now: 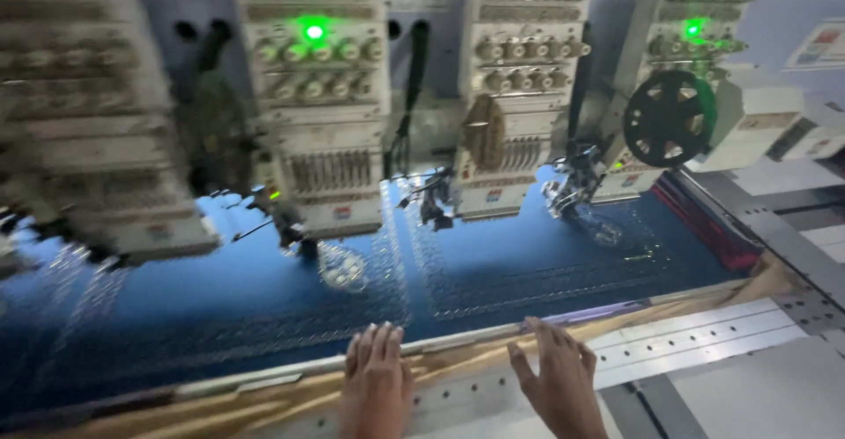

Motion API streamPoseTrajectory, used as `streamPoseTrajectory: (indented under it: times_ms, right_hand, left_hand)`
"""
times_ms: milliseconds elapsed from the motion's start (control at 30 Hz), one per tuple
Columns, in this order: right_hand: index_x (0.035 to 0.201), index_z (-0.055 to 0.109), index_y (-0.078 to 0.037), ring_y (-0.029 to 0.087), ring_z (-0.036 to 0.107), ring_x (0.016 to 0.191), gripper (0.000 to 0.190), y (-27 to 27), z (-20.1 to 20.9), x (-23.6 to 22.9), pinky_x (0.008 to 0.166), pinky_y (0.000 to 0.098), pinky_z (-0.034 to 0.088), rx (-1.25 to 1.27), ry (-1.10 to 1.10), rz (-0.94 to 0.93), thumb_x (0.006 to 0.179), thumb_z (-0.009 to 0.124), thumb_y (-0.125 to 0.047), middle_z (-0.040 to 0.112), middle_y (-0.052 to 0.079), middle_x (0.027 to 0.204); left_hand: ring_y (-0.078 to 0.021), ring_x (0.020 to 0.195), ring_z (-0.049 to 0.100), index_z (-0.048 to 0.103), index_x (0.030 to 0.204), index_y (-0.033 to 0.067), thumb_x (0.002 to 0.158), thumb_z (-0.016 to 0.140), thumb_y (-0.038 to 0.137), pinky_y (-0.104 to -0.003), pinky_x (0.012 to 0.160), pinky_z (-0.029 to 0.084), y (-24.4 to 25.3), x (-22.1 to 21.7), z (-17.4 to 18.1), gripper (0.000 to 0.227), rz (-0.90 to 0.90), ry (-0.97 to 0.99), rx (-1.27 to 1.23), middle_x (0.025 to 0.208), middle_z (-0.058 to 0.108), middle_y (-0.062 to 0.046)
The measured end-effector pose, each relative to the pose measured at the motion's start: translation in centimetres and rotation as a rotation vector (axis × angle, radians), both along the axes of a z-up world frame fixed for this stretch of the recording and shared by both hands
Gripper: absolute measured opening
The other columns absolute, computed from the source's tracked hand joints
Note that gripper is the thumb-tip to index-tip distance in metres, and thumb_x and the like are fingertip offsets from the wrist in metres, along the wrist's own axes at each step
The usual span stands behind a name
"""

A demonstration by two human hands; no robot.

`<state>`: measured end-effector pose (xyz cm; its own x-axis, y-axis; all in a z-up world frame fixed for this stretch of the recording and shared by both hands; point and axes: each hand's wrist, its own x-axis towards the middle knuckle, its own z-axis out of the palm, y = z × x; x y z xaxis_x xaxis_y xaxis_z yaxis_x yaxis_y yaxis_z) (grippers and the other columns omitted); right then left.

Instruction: The person adjusts the settings and threads on multiple industrial embroidery machines, using their hands to thread needles and press buttons while the machines work on blue fabric.

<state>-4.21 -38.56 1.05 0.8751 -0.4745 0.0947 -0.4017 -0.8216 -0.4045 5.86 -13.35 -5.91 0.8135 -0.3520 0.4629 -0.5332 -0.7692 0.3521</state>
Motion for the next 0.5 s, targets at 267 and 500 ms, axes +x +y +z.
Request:
streamPoseTrajectory:
  times_ms: [267, 500]
  right_hand:
    - [0.141, 0.058, -0.027, 0.016, 0.047, 0.143, 0.057, -14.7, -8.4, 7.8, 0.117, 0.0475, 0.028, -0.067, 0.057, -0.079, 0.096, 0.046, -0.059, 0.060, -0.006, 0.146]
    - [0.143, 0.058, -0.027, 0.011, 0.045, 0.145, 0.051, -26.2, -9.7, 14.5, 0.120, 0.0466, 0.030, -0.034, 0.187, -0.163, 0.100, 0.043, -0.050, 0.053, -0.008, 0.153]
  left_hand:
    - [-0.0299, 0.136, 0.044, 0.038, 0.154, 0.0167, 0.100, 0.054, 0.037, -0.047, 0.113, 0.032, -17.2, 8.5, -8.3, 0.060, -0.228, 0.229, 0.246, 0.164, 0.031, -0.008]
    - [-0.0332, 0.107, 0.055, 0.052, 0.146, 0.0130, 0.097, 0.059, 0.021, -0.046, 0.094, 0.045, -33.9, 12.9, -6.9, 0.050, -0.315, 0.107, 0.281, 0.121, 0.057, -0.007]
